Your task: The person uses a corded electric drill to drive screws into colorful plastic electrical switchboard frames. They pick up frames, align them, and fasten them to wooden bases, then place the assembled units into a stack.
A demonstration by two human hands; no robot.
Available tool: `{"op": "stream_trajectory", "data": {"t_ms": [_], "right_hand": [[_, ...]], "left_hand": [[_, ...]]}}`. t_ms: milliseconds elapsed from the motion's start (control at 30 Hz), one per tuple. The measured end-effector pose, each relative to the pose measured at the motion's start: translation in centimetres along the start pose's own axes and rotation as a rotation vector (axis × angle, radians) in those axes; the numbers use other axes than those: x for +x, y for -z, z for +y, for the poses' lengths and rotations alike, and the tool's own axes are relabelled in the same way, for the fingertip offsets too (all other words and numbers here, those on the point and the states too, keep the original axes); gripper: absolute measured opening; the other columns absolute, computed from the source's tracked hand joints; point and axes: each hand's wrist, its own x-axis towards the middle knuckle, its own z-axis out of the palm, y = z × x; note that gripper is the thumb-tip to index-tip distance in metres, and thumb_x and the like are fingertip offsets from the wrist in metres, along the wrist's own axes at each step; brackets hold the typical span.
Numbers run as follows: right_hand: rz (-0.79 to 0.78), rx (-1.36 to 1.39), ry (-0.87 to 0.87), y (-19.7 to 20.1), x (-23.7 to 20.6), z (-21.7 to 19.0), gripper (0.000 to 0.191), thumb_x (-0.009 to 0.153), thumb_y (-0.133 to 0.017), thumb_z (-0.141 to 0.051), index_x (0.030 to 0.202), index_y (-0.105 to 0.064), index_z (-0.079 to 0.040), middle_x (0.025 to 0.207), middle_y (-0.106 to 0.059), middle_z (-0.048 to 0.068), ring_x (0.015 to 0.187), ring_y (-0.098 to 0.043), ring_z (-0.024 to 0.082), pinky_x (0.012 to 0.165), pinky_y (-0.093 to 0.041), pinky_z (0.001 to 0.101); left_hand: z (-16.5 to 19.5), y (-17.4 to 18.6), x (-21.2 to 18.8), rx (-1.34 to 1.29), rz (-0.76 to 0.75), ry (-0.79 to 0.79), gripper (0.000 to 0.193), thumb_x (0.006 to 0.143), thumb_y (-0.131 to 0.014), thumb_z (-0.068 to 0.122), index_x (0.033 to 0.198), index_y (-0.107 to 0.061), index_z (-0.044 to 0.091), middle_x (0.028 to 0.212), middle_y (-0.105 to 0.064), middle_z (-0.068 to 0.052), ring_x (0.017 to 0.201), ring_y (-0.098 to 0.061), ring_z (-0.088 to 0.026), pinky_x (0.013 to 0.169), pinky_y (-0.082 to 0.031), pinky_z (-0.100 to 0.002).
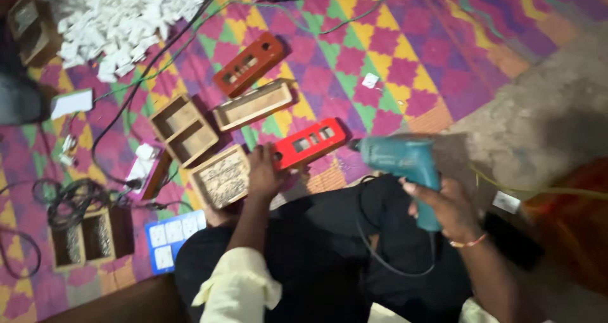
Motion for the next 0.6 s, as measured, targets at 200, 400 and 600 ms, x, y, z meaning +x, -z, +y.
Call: {"op": "stream_trajectory", "data": {"t_ms": [200, 400, 600], "right_hand": [[0.005, -0.356, 0.023, -2.0, 1.5, -3.8, 0.030, 0.086, -0.080, -0.027, 0.092, -0.076, 0.002, 0.064, -0.071, 0.008, 0.057, -0.065, 0.015, 0.053, -0.048, 0.0292], [-0.003, -0.598, -0.001, -4.5, 2.3, -5.2, 0.028, 0.084, -0.078, -0.030, 0.092, -0.078, -0.003, 0.061, -0.071, 0.010, 0.055, -0.067, 0.016, 0.053, -0.050, 0.0302], [0.010, -0.517, -0.086, -5.1, 2.7, -4.8, 0.034, 0.085, -0.078, -0.031, 0.096, -0.074, 0.001, 0.065, -0.069, 0.010, 0.057, -0.065, 0.017, 0.053, -0.050, 0.0316]], "left_hand": [[0.7, -0.3, 0.0, 0.151, -0.080, 0.114, 0.086, 0.073, -0.084, 0.034, 0.144, -0.045, 0.008, 0.135, -0.053, -0.020, 0.130, -0.048, -0.045, 0.112, -0.042, -0.055], [1.4, -2.0, 1.1, 0.267, 0.128, -0.107, 0.093, 0.064, -0.087, 0.043, 0.143, -0.047, 0.014, 0.140, -0.051, -0.020, 0.132, -0.042, -0.046, 0.112, -0.028, -0.066], [1.1, -3.1, 1.3, 0.141, -0.079, 0.047, 0.095, 0.062, -0.089, 0.041, 0.146, -0.048, 0.018, 0.136, -0.055, -0.007, 0.131, -0.048, -0.032, 0.115, -0.031, -0.062]]}}
